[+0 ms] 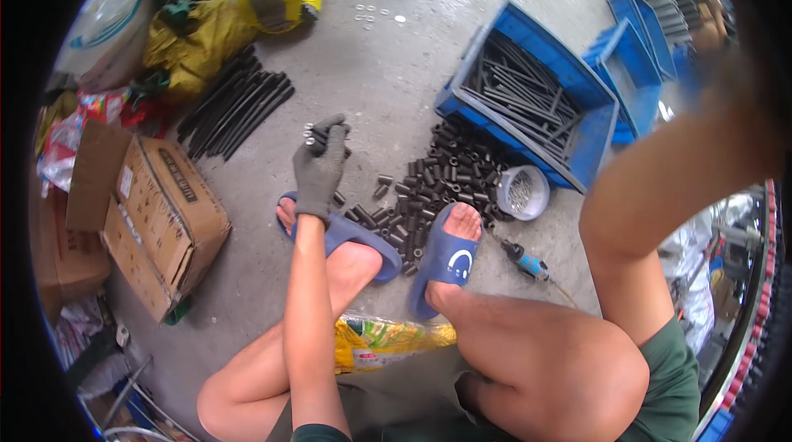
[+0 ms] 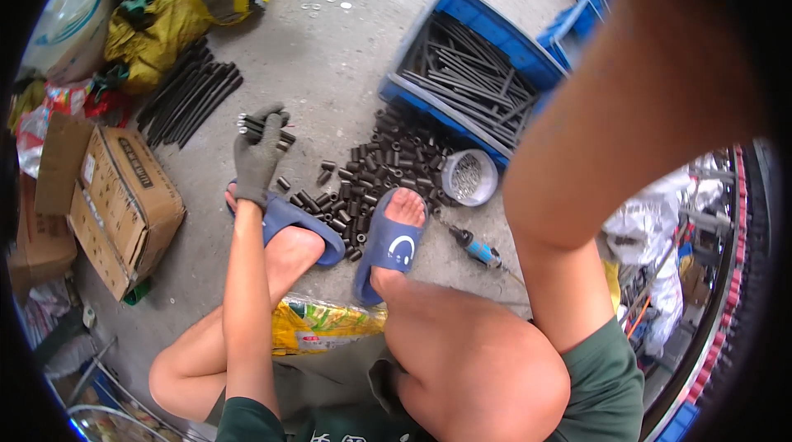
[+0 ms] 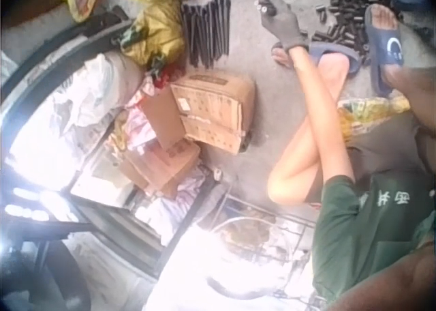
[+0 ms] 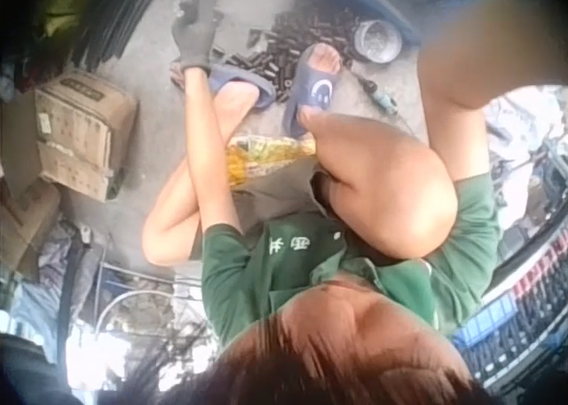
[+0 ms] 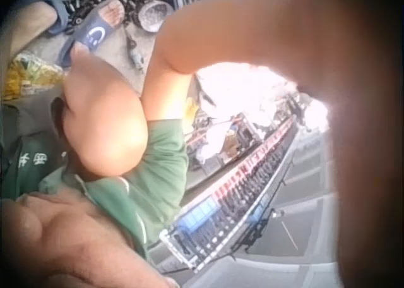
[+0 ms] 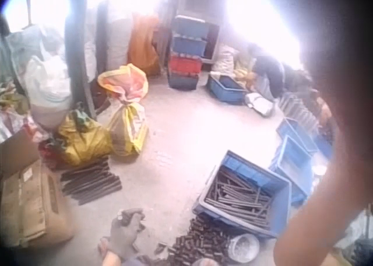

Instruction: The person assembles metal rods by placing nuts and washers on them and tightening them with a pneumatic tool.

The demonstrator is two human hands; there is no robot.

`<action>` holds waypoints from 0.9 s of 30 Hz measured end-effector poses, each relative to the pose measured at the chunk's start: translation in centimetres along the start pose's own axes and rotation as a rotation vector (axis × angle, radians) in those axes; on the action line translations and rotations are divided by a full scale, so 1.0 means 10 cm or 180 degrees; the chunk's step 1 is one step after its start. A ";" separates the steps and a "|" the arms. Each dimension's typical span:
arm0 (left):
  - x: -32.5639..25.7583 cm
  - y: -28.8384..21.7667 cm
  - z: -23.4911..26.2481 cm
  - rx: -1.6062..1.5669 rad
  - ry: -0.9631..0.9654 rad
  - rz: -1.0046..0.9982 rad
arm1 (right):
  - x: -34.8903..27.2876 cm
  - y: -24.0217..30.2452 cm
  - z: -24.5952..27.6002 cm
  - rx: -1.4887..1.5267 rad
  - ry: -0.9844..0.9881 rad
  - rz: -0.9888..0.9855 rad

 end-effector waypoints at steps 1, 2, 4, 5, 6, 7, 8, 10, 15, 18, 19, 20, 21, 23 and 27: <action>0.00 -0.05 0.01 -0.0150 -0.0047 0.0023 | 0.01 0.03 0.03 -0.0024 -0.0046 0.0022; -0.02 -0.09 -0.01 -0.0301 -0.0096 0.0051 | 0.01 0.04 0.03 -0.0020 -0.0071 0.0012; -0.04 -0.13 -0.05 -0.0244 -0.0048 0.0048 | 0.00 0.05 0.05 -0.0004 -0.0134 -0.0014; -0.04 -0.12 -0.03 -0.0260 -0.0076 0.0090 | 0.01 0.06 0.04 0.0013 -0.0149 -0.0001; -0.03 -0.12 -0.01 -0.0275 -0.0111 0.0136 | 0.00 0.06 0.05 0.0021 -0.0201 -0.0018; -0.08 -0.14 0.00 -0.0249 -0.0055 0.0378 | -0.01 0.01 0.04 0.0088 -0.0198 -0.0022; -0.08 -0.17 -0.03 -0.0258 -0.0010 0.0341 | -0.04 -0.01 0.05 0.0142 -0.0237 -0.0050; 0.05 -0.23 -0.14 -0.0208 -0.0048 -0.0054 | -0.10 -0.02 0.11 0.0147 -0.0351 -0.0137; -0.03 -0.14 0.02 -0.0059 -0.0150 0.0008 | 0.00 -0.07 0.09 0.0181 -0.0429 -0.0121; -0.02 -0.19 0.01 -0.0002 -0.0117 -0.0155 | -0.01 -0.09 0.12 0.0172 -0.0528 -0.0122; -0.01 -0.23 -0.08 -0.0012 -0.0037 -0.0150 | -0.07 -0.07 0.10 0.0157 -0.0644 -0.0202; 0.03 -0.29 -0.20 -0.0100 0.0009 -0.0257 | -0.12 -0.05 0.11 0.0127 -0.0763 -0.0268; 0.01 -0.24 -0.04 -0.0015 -0.0079 -0.0279 | -0.05 -0.08 0.09 0.0174 -0.0716 -0.0233; -0.02 -0.18 0.00 -0.0050 -0.0082 -0.0111 | -0.04 -0.10 0.12 0.0224 -0.0768 -0.0293; -0.03 -0.25 -0.06 -0.0081 -0.0129 -0.0239 | -0.11 -0.07 0.13 0.0194 -0.1013 -0.0449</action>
Point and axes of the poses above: each hand's wrist, its own x-axis towards the middle knuckle, its own z-axis out of the back of the hand, y = z × x, the point moved 8 cm from there along x, towards the middle knuckle, and after that the axes turned 13 degrees about x, right-handed, at the moved point
